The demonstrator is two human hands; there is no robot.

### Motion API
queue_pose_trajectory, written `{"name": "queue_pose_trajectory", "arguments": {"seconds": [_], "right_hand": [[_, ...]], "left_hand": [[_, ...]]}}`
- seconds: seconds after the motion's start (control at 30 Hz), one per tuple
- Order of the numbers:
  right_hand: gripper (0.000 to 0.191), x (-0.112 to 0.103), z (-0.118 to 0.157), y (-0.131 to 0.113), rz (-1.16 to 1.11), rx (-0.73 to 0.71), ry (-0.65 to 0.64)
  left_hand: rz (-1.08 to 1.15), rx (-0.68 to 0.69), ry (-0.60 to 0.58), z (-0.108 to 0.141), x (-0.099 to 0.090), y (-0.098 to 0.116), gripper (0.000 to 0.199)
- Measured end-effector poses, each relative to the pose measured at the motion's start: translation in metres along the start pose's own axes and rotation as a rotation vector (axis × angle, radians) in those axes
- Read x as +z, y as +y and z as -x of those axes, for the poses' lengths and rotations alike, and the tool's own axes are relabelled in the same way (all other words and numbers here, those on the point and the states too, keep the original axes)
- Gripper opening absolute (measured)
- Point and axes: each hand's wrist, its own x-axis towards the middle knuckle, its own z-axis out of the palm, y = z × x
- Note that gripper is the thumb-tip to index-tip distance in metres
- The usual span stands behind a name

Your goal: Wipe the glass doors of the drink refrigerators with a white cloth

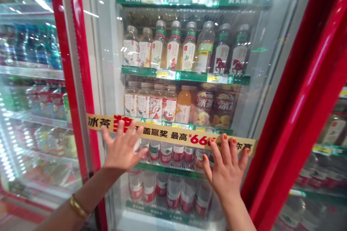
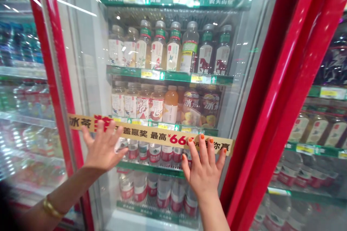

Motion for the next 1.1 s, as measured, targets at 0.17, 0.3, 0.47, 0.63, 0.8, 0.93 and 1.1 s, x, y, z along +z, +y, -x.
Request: {"name": "queue_pose_trajectory", "arguments": {"seconds": [0.17,0.3,0.47,0.63,0.8,0.93,1.1], "right_hand": [[0.081,-0.001,-0.002,0.000,0.006,-0.026,0.010],[0.081,0.000,-0.002,0.000,-0.005,-0.014,0.006],[0.081,0.000,0.001,-0.001,0.007,-0.010,-0.016],[0.078,0.000,-0.001,0.000,0.027,-0.012,-0.054],[0.086,-0.002,0.001,0.003,-0.045,-0.017,-0.002],[0.093,-0.001,0.006,0.008,-0.153,-0.016,0.064],[0.092,-0.001,0.008,0.009,-0.260,-0.013,0.134]], "left_hand": [[0.020,-0.442,0.068,-0.052,-0.020,-0.015,0.081],[0.057,-0.048,0.020,-0.062,0.004,0.058,0.090],[0.066,0.140,-0.049,-0.003,0.018,0.081,0.086],[0.123,-0.374,0.034,-0.061,-0.009,0.055,0.073],[0.120,0.073,0.029,-0.086,0.011,0.141,0.083],[0.063,0.333,-0.010,-0.038,0.030,0.161,0.076],[0.034,-0.062,0.031,-0.069,0.006,0.107,0.079]]}}
